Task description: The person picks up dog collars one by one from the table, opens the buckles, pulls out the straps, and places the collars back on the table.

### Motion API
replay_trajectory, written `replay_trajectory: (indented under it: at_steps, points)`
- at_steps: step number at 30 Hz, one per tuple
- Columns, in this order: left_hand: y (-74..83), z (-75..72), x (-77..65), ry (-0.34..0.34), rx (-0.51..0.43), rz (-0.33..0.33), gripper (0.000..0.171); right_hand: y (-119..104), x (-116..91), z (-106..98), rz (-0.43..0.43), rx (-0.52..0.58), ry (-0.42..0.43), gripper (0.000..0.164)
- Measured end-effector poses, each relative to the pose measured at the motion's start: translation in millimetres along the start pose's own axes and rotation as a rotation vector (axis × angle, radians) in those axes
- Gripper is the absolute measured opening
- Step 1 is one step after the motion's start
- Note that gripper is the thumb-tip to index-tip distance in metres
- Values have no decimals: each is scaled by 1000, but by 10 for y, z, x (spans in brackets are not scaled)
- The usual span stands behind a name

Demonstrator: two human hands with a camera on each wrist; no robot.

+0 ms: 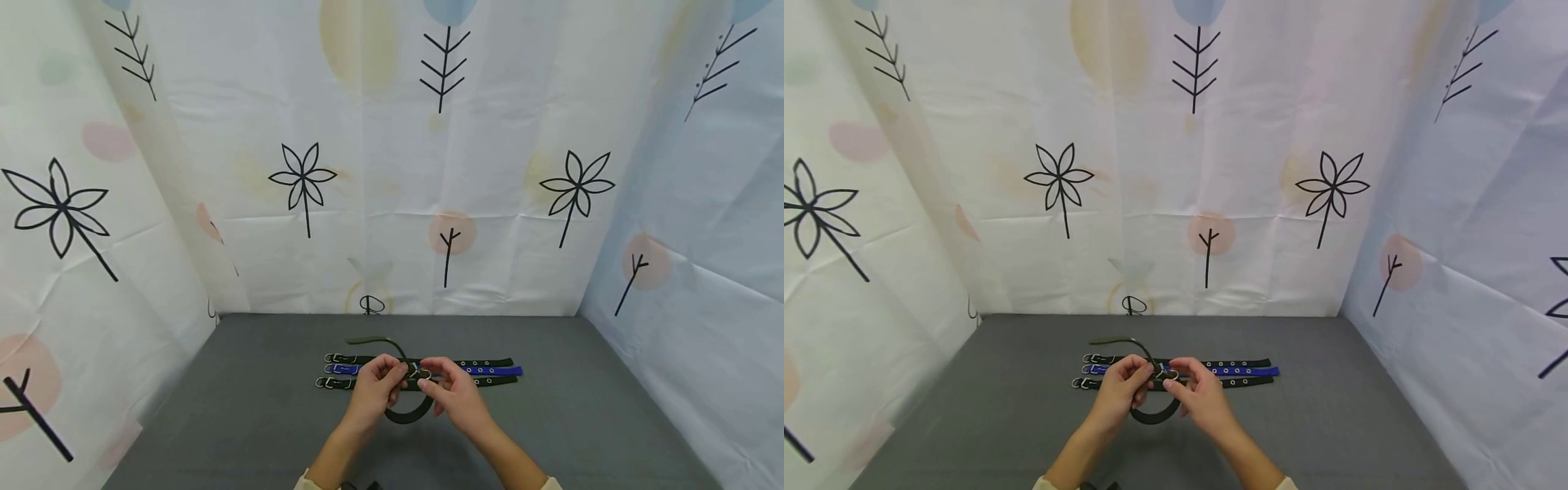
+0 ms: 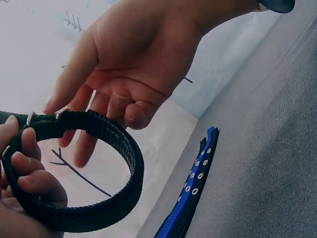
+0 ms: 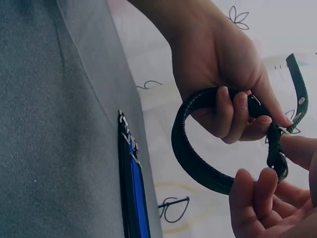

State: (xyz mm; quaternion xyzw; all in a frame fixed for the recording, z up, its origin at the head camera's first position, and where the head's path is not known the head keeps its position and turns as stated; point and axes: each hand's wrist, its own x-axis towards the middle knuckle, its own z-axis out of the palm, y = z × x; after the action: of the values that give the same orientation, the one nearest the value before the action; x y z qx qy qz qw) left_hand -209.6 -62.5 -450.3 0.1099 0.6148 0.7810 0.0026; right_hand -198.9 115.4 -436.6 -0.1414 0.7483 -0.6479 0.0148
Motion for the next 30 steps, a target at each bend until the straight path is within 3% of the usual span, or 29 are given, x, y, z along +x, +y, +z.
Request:
replay_trajectory:
  at_steps: [9, 15, 26, 30]
  points:
    - [2, -15, 4, -30, -93, 46, 14, -65, -35, -30, 8, 24, -34, 28]
    - [14, -31, 2, -10, -130, 61, 7, -1, -44, -70, 13, 41, -21, 27]
    - [9, -50, 9, 39, -217, 132, 10, 165, -78, -173, 18, 161, -6, 31]
    - [3, -67, 5, 71, -245, 135, 10, 191, -94, -157, 39, 213, 36, 31]
